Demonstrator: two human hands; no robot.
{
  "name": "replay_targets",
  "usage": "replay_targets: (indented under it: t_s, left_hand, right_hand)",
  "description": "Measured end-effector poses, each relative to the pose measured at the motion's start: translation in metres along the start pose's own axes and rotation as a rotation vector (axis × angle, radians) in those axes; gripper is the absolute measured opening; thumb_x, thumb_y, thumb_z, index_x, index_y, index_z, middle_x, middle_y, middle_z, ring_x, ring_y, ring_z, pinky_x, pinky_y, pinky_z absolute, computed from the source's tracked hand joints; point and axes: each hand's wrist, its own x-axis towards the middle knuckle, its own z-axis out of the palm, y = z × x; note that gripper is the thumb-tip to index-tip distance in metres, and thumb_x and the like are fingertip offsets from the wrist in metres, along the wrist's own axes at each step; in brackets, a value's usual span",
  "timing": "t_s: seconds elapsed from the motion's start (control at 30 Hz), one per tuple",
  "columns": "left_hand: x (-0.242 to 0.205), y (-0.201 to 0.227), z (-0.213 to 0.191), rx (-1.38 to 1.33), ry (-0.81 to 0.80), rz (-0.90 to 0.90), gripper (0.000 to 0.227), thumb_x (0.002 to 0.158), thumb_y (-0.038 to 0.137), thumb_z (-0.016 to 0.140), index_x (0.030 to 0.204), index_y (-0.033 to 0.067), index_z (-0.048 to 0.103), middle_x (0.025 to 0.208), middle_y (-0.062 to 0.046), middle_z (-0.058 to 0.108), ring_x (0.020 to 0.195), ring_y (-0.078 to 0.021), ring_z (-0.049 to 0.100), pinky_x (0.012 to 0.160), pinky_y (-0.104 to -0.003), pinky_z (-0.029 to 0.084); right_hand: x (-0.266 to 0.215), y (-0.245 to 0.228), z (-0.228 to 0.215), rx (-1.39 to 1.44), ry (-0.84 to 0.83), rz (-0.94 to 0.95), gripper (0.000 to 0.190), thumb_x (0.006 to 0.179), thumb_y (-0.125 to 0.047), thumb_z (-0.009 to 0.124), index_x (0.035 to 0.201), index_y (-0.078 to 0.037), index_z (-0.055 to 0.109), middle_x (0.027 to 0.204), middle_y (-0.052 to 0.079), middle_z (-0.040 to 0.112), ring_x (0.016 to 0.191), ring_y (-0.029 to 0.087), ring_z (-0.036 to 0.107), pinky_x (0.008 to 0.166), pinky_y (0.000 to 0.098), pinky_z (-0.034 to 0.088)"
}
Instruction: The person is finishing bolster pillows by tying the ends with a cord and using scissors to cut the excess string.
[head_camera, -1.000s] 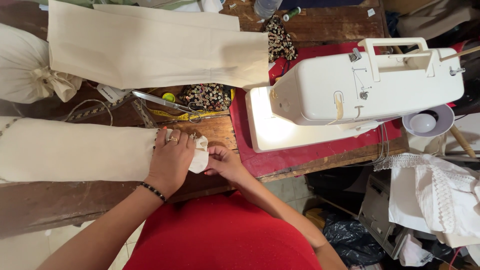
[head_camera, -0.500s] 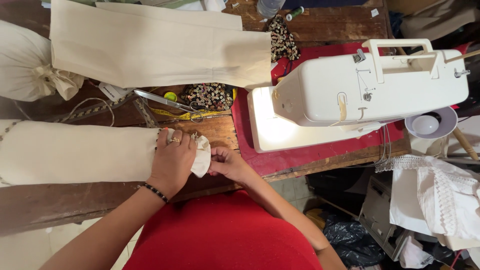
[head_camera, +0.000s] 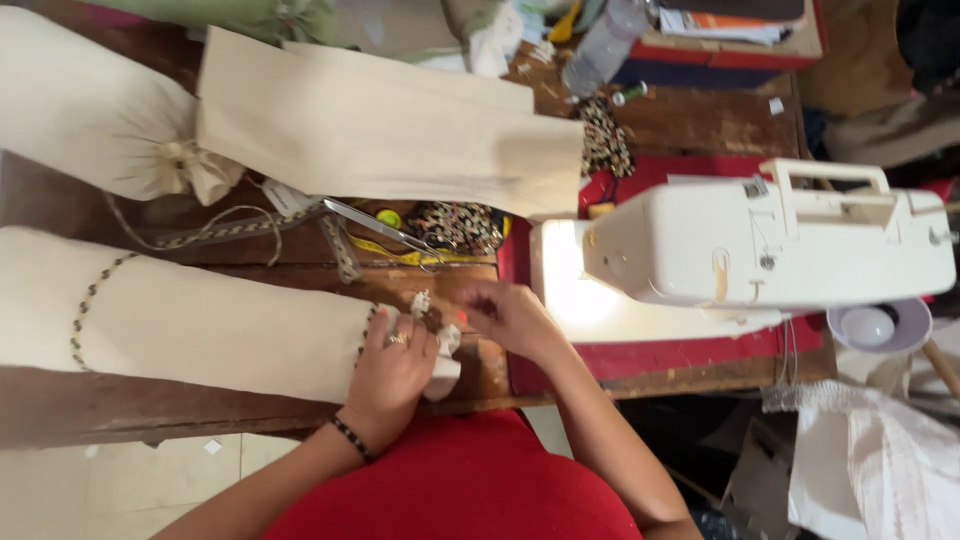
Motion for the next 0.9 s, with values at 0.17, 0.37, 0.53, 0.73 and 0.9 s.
replay_targets:
  t_s: [0.17, 0.37, 0.53, 0.73, 0.9]
  left_hand:
    - [-0.008, 0.003, -0.015, 0.042, -0.098, -0.001, 0.017, 0.089, 0.008, 0.052, 0.095, 0.0061, 0.068, 0.103, -0.018, 0.067, 0.103, -0.0343, 0.061, 0.103, -0.055, 0.044]
    - [-0.010, 0.007, 0.002, 0.064, -0.096, -0.053, 0.033, 0.094, 0.013, 0.054, 0.122, -0.0005, 0.066, 0.120, -0.022, 0.062, 0.118, -0.0370, 0.056, 0.106, -0.055, 0.043]
    - [-0.003, -0.011, -0.023, -0.050, -0.019, -0.083, 0.019, 0.085, 0.002, 0.056, 0.097, 0.0031, 0.071, 0.096, -0.018, 0.065, 0.101, -0.0357, 0.060, 0.107, -0.058, 0.044]
    - [0.000, -0.024, -0.040, 0.055, -0.014, -0.065, 0.011, 0.089, 0.007, 0.059, 0.090, 0.0102, 0.070, 0.094, -0.010, 0.069, 0.101, -0.0289, 0.062, 0.110, -0.052, 0.042]
    - [0.006, -0.027, -0.050, -0.028, -0.100, -0.027, 0.008, 0.087, 0.008, 0.064, 0.093, 0.0107, 0.069, 0.109, -0.011, 0.070, 0.109, -0.0265, 0.060, 0.110, -0.053, 0.041]
  right_hand:
    - [0.085, -0.087, 0.039, -0.197, 0.037, -0.281, 0.021, 0.096, -0.017, 0.066, 0.115, -0.012, 0.073, 0.111, 0.009, 0.075, 0.095, 0.020, 0.072, 0.089, 0.0322, 0.061]
    - [0.237, -0.039, 0.148, -1.096, 0.033, -0.923, 0.042, 0.089, -0.015, 0.065, 0.130, -0.020, 0.056, 0.135, 0.008, 0.055, 0.098, 0.031, 0.066, 0.076, 0.0436, 0.053]
    - [0.225, -0.078, 0.123, -0.876, -0.303, -0.746, 0.026, 0.087, -0.002, 0.061, 0.106, -0.015, 0.049, 0.110, 0.007, 0.054, 0.081, 0.024, 0.064, 0.078, 0.0416, 0.045]
    - [0.108, -0.060, 0.060, 0.281, -0.072, -0.473, 0.013, 0.109, -0.024, 0.045, 0.110, -0.011, 0.049, 0.089, 0.003, 0.062, 0.069, 0.013, 0.060, 0.060, 0.0256, 0.051]
    - [0.042, 0.020, 0.058, 0.258, 0.029, -0.298, 0.030, 0.099, -0.026, 0.065, 0.123, -0.012, 0.053, 0.079, -0.007, 0.051, 0.066, 0.006, 0.047, 0.058, 0.0222, 0.041]
